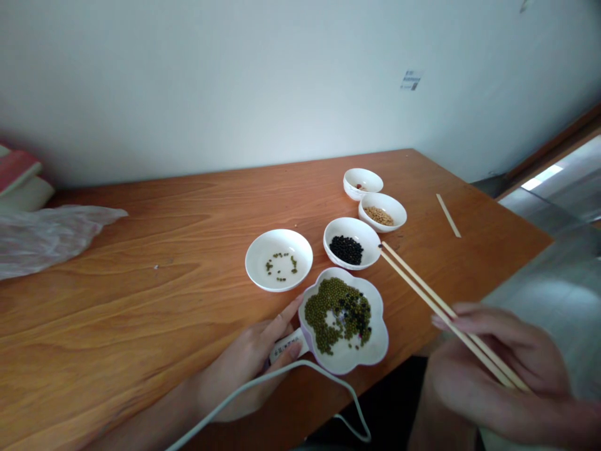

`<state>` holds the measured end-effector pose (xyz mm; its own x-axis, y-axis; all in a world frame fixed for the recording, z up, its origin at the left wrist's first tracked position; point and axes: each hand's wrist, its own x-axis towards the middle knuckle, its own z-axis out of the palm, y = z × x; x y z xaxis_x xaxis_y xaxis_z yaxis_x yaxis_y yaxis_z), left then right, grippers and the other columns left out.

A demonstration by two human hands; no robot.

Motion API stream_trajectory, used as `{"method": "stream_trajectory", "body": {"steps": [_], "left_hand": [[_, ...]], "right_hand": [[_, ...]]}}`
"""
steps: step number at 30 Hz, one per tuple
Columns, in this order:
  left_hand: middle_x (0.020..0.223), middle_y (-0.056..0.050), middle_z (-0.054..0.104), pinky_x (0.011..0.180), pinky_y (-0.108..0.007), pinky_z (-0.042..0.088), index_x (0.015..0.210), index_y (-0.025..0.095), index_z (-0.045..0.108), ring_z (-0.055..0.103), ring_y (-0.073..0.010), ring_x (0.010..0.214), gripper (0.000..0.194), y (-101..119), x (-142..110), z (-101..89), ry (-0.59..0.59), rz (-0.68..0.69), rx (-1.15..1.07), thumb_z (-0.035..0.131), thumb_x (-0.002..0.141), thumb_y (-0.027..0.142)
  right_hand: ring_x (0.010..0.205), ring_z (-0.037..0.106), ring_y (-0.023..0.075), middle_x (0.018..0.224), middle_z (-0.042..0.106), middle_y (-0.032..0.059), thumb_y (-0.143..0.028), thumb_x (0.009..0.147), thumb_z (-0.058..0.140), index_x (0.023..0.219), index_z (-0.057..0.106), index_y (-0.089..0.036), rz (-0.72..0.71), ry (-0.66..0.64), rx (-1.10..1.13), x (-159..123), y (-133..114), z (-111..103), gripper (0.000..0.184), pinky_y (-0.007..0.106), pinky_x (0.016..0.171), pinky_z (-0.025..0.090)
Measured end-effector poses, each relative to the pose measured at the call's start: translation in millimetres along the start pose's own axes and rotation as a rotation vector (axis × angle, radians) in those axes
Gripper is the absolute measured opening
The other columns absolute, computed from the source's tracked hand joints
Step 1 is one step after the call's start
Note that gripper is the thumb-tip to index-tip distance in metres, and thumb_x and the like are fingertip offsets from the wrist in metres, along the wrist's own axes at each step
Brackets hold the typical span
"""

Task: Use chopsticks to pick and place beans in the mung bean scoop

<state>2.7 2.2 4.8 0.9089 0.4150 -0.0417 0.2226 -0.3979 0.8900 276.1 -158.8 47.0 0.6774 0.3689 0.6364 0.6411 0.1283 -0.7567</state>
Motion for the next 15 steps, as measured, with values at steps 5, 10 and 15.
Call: {"method": "stream_trajectory", "body": {"steps": [5,10,15], "left_hand": [[0.166,-0.007,0.056,0.124,-0.048,0.051,0.177,0.042,0.004,0.067,-0.0267,0.138,0.075,-4,-1,0.0,-0.009,0.029,-0.005,0.046,0.115,0.035],[0.151,-0.007,0.069,0.115,-0.046,0.059,0.176,0.041,0.005,0.075,-0.0255,0.123,0.074,-5,-1,1.1,0.019,0.039,0.023,0.046,0.115,0.034],[0.161,-0.010,0.061,0.117,-0.047,0.057,0.177,0.039,0.001,0.071,-0.0277,0.134,0.075,1,-1,0.7,0.013,0.025,0.032,0.044,0.116,0.033]], "right_hand": [[0.071,0.068,0.0268,0.071,0.068,0.0066,-0.080,0.104,0.023,0.075,0.072,-0.022,-0.103,0.149,0.116,-4,-1,30,0.081,0.040,0.067,0.044],[0.062,0.065,0.0224,0.068,0.070,0.0044,-0.084,0.103,0.021,0.071,0.074,-0.023,-0.045,-0.116,0.118,-13,-13,3,0.087,0.036,0.056,0.043],[0.056,0.064,0.0195,0.062,0.068,0.0044,-0.091,0.097,0.016,0.062,0.068,-0.022,0.082,-0.492,0.008,-8,-27,6,0.093,0.033,0.053,0.045]]}}
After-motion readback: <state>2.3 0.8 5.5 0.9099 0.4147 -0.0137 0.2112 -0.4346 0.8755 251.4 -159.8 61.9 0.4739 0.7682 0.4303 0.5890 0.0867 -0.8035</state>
